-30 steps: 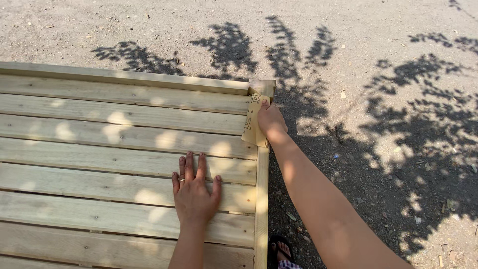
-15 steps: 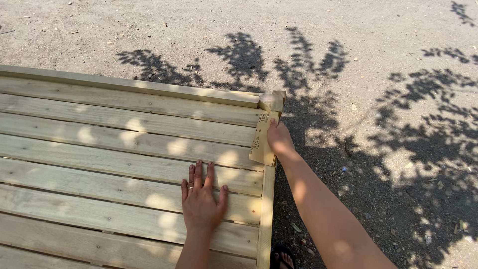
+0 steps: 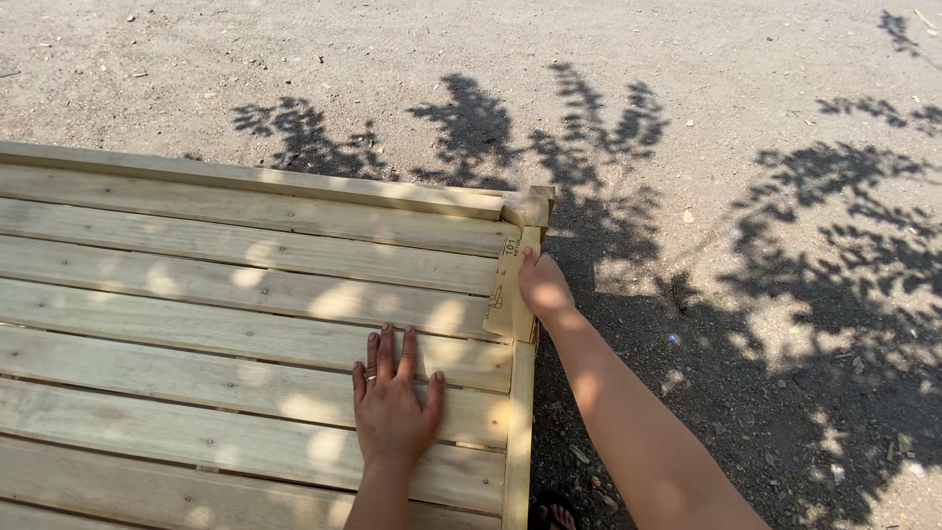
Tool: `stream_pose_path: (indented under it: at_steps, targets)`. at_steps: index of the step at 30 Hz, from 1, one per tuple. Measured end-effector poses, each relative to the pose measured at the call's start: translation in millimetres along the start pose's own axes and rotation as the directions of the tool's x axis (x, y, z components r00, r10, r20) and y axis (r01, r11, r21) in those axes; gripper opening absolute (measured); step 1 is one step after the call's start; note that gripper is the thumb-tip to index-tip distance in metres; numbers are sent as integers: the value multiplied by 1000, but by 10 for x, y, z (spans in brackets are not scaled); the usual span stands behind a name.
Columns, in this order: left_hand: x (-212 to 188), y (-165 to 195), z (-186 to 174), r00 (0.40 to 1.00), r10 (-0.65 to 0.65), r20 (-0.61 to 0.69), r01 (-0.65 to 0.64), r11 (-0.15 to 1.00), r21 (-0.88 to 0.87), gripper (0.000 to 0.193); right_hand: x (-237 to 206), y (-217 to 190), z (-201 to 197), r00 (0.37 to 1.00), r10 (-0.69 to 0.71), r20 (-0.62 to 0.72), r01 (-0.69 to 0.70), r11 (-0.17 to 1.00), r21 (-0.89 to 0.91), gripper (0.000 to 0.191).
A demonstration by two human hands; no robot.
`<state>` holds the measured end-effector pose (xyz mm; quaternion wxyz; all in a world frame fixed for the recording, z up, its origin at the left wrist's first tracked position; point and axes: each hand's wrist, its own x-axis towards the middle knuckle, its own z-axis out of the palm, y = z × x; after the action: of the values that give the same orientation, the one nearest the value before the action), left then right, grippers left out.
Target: The person sands the slatted wooden surface of a furniture frame by hand, rubbing a sheet of sandpaper back and forth across the planks while steadying the piece with the other hand. They briefly use a black sanding block on the edge and corner, then resume sanding the slats and frame edges with the paper.
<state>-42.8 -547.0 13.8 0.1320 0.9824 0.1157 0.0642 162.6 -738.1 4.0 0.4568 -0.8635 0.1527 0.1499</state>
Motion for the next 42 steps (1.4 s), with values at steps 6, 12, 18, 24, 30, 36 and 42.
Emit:
stream_pose_path:
  at_steps: [6,12,18,24,30,36,42]
  targets:
    - [56,4,-55,998,-16,55,16,1000,0,74,-238,71,-14,999,-49,22,49,998,-27,64]
    - [141,8,-51,1000,-15,6,15,1000,-22,74,-704,522,98,998,-33,60,41,990,-138,59]
    - [135,6,-46,1000,-24,13,25,999,-25,74,223,-361,-105,997,-13,-73,9,998,-58,64]
    - [100,18,-33,999,-25,38,25,1000,7,73,-575,455,83,993,-115,-13,112,984,-137,71]
    - [75,-16,29,999,-30,21,30,1000,-7,74,-447,184,40,1000,-14,14,15,998,-53,72]
    - [60,-61,50,996,14,-90,-15,1000,-5,73,126,-399,-59,993,38,-111,-54,988,-143,67]
    - [66,-67,49,999,-6,-49,6,1000,-7,74,-1223,385,180,999,11,-52,-16,996,-92,78]
